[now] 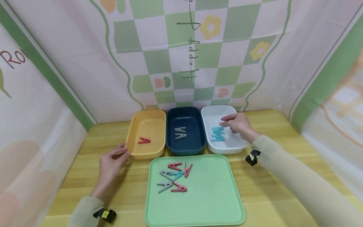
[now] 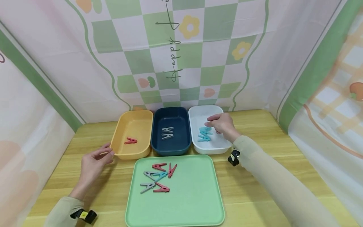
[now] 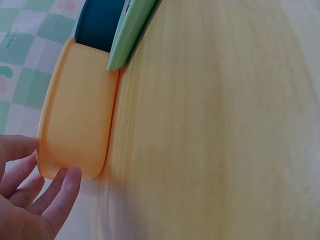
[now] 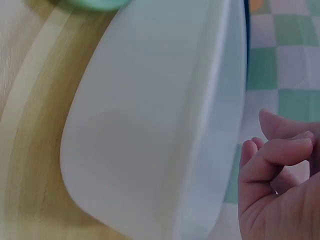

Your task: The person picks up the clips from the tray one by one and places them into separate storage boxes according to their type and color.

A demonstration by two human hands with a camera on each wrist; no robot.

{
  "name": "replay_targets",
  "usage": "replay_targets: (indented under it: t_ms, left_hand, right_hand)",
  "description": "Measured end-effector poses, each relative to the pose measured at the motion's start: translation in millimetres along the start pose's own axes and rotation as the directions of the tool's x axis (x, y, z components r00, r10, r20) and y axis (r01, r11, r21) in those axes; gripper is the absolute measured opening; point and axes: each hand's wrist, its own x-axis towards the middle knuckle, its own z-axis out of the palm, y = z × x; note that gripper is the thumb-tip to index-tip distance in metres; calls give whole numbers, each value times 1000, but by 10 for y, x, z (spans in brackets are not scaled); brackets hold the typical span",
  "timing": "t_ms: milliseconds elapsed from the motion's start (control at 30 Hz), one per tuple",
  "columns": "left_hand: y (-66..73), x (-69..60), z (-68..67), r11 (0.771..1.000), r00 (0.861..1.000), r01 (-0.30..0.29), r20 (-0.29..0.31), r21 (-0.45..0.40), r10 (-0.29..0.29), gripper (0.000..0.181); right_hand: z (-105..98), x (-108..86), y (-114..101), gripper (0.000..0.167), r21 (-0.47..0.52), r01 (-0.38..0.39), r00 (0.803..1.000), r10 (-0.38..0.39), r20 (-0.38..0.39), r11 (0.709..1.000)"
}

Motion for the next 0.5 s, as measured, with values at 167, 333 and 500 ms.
replay_targets:
  t_ms: [167, 333, 500]
  left_hand:
    - [-5, 0, 7, 1000, 1000, -17, -8, -17, 17, 29]
    - [-6, -10, 11, 999, 1000, -13, -10, -30, 13, 30]
    - [6, -12, 9, 1000, 1000, -7, -7, -17, 7, 29]
  right_hand:
    - [-1, -213, -84, 39, 6, 63, 998, -63, 6, 998]
    - [20, -440, -109, 35, 35, 127, 992, -127, 25, 991]
    - [57, -647, -91, 32, 78, 213, 976, -216, 29, 974]
